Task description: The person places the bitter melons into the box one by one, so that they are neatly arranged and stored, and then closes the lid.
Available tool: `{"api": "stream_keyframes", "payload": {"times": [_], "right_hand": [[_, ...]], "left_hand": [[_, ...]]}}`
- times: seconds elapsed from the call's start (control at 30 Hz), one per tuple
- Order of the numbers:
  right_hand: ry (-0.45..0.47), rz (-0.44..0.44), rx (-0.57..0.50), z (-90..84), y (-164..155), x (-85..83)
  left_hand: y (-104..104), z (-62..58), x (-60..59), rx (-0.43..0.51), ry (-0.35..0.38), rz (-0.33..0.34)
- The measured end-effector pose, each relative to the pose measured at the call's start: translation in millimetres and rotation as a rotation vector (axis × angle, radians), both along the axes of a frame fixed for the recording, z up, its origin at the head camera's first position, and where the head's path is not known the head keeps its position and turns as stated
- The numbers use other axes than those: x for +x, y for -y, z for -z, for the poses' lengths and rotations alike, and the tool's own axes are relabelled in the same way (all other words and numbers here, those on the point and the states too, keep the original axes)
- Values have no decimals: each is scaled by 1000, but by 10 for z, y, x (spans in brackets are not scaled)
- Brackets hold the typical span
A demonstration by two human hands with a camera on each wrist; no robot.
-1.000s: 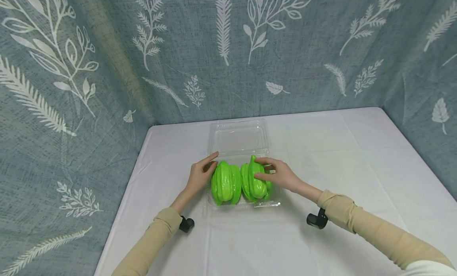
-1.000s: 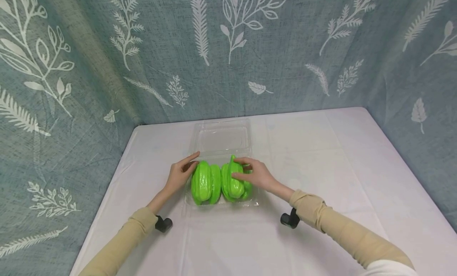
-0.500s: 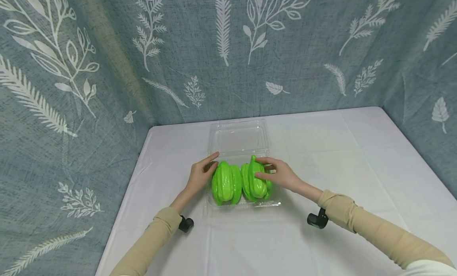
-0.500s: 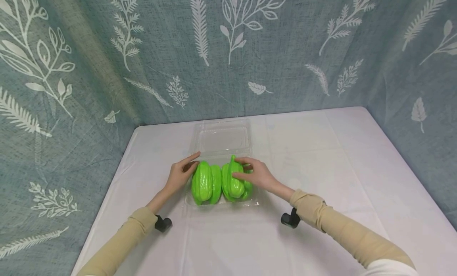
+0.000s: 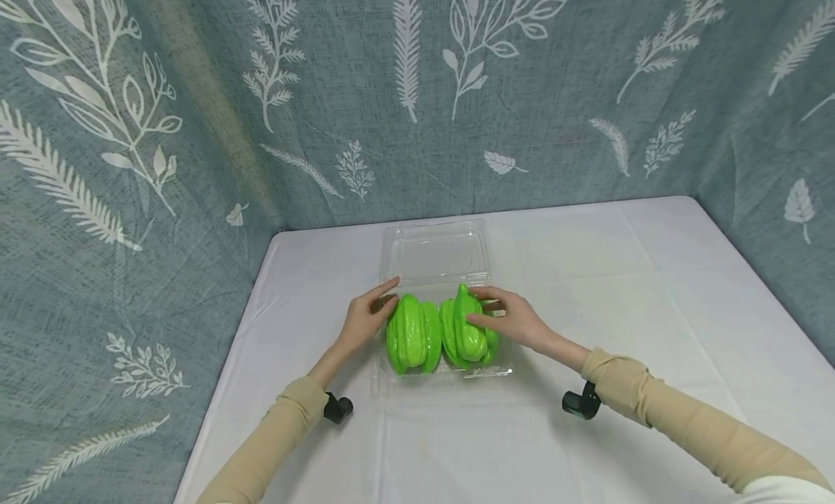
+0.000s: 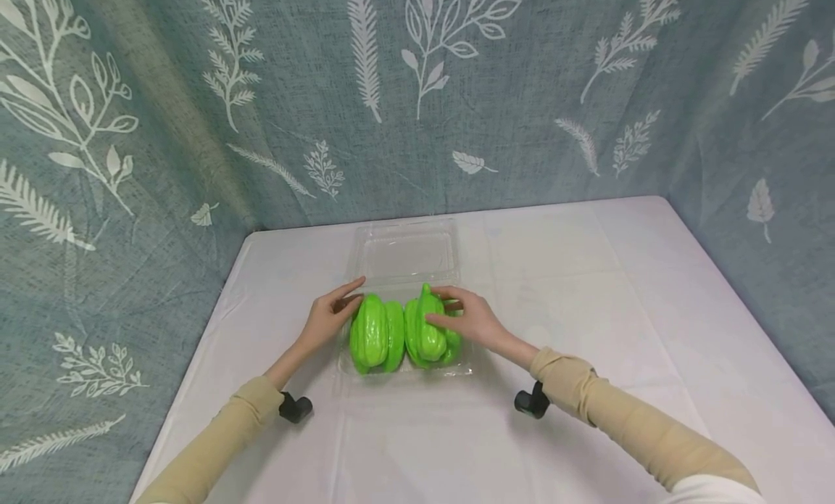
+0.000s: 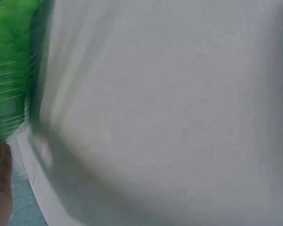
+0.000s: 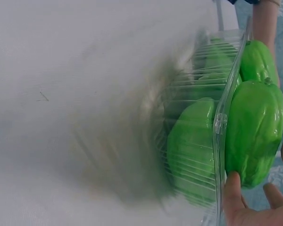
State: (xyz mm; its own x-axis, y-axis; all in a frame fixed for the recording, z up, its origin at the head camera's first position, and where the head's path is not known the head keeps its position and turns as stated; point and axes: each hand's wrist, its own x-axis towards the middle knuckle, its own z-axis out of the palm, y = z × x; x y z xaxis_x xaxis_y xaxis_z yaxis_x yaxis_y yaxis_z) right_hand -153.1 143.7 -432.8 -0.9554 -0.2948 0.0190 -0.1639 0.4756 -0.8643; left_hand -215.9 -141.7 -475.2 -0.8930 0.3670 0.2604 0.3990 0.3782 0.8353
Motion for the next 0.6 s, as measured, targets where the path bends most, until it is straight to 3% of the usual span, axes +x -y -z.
{"api": "stream_keyframes", "payload": {"times": [0.2, 0.43, 0.5, 0.6], "right_hand": [[-32, 36, -40, 22, -45, -17], [-79, 195, -76, 1, -189, -150], [-58, 259, -70, -15, -240, -231], [50, 320, -96, -37, -308, -381]], "left_hand": [[60, -74, -27, 52, 81, 31], [140, -232, -101, 30, 112, -78], [157, -285, -143, 41, 124, -107], [178, -358, -245, 55, 238, -123]]}}
